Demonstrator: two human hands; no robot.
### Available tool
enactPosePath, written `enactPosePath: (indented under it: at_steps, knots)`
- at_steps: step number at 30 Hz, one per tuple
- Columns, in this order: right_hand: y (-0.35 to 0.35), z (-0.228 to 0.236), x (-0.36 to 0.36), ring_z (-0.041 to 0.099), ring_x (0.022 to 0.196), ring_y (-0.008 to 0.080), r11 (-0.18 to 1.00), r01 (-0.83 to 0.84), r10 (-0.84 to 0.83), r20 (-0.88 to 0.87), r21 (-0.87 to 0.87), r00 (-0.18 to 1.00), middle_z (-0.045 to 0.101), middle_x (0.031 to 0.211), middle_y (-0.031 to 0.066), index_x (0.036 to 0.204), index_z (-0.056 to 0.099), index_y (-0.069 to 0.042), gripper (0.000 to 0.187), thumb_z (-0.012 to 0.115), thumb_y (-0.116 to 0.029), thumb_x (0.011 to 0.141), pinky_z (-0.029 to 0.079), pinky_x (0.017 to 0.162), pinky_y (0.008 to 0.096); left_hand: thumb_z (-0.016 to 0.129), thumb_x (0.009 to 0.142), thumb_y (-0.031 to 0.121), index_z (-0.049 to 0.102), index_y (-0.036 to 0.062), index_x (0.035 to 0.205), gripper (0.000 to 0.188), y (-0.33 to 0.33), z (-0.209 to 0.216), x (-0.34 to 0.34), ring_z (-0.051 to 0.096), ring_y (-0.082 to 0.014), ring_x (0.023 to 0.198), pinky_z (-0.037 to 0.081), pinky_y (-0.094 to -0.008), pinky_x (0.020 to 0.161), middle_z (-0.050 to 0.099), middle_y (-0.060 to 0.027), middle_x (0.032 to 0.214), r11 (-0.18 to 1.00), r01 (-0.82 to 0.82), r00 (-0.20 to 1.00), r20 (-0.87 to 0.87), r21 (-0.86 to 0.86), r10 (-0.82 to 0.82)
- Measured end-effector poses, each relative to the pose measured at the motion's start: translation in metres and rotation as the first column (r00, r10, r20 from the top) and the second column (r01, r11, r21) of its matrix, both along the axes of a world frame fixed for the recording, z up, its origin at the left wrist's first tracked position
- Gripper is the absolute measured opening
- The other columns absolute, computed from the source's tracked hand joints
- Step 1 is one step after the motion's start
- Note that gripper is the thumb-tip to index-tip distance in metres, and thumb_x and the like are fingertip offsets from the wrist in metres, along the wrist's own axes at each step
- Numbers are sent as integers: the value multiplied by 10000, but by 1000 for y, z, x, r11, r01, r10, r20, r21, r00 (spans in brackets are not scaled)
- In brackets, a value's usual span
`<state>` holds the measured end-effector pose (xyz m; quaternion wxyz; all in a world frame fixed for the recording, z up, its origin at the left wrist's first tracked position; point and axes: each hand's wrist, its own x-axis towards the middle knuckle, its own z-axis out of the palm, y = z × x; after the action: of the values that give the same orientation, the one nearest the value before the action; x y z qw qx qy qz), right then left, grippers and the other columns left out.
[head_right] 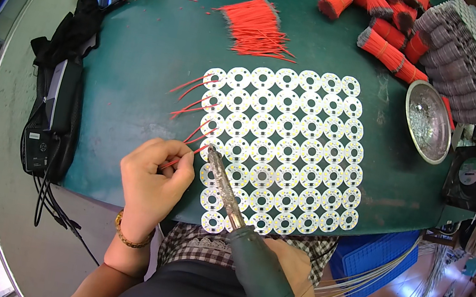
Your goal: The person arranges circular LED board panels and bundles of wires on the workbench. The person then solders individual red wires to each LED board on a panel using a soldering iron.
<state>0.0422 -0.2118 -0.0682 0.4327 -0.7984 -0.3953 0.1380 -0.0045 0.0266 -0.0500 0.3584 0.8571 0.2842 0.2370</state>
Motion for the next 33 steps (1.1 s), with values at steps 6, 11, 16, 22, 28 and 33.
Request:
enactPosePath:
  at_steps: [6, 11, 16, 22, 28, 33]
  knots:
    - [-16, 0, -3, 555, 519, 201, 963, 31, -120, -324, -268, 939, 565, 600, 30, 880, 661, -96, 199, 711, -189, 712, 445, 498, 309, 695, 686, 6, 662, 60, 715, 69, 0, -2, 1, 424, -89, 413, 333, -246, 414, 537, -14, 591, 999, -10, 1000, 29, 31, 9]
    - [-18, 3, 1, 549, 513, 276, 984, 9, -49, -218, -180, 975, 555, 614, 54, 869, 664, -137, 203, 696, -246, 701, 447, 493, 363, 692, 674, -21, 654, 44, 746, 104, -1, -5, -1, 434, -101, 436, 353, -246, 431, 555, -27, 661, 999, -1, 996, 93, 50, -4]
    - [-29, 7, 0, 569, 620, 155, 994, -109, 100, -200, -33, 975, 596, 804, 64, 979, 564, 22, 245, 562, -91, 761, 458, 550, 269, 670, 684, -52, 629, 21, 758, 112, -3, 2, -2, 459, -104, 596, 374, -227, 516, 510, -38, 750, 968, 22, 969, 233, 251, -83]
    - [-26, 5, -1, 575, 587, 181, 997, -79, 79, -80, 6, 994, 608, 733, 80, 854, 611, 19, 211, 587, -178, 780, 474, 544, 288, 668, 677, -44, 619, 23, 738, 103, -5, -3, 1, 474, -120, 629, 400, -239, 552, 493, -40, 760, 991, 121, 990, 63, 65, -125]
    - [-33, -4, -2, 622, 758, 286, 990, -133, 132, -26, -55, 991, 628, 999, 103, 1123, 609, -80, 574, 757, -235, 591, 497, 645, 367, 661, 676, -52, 615, 19, 735, 103, -5, -5, 1, 483, -121, 628, 402, -237, 545, 500, -44, 757, 990, 126, 988, 81, 69, -131]
    - [-29, 0, -5, 628, 729, 264, 991, -111, 104, -90, -75, 991, 633, 981, 93, 1093, 627, -84, 540, 764, -243, 596, 499, 614, 354, 671, 652, -44, 605, 37, 699, 114, -5, -7, 4, 493, -152, 599, 400, -268, 525, 498, -45, 735, 989, 112, 989, 87, 96, -121]
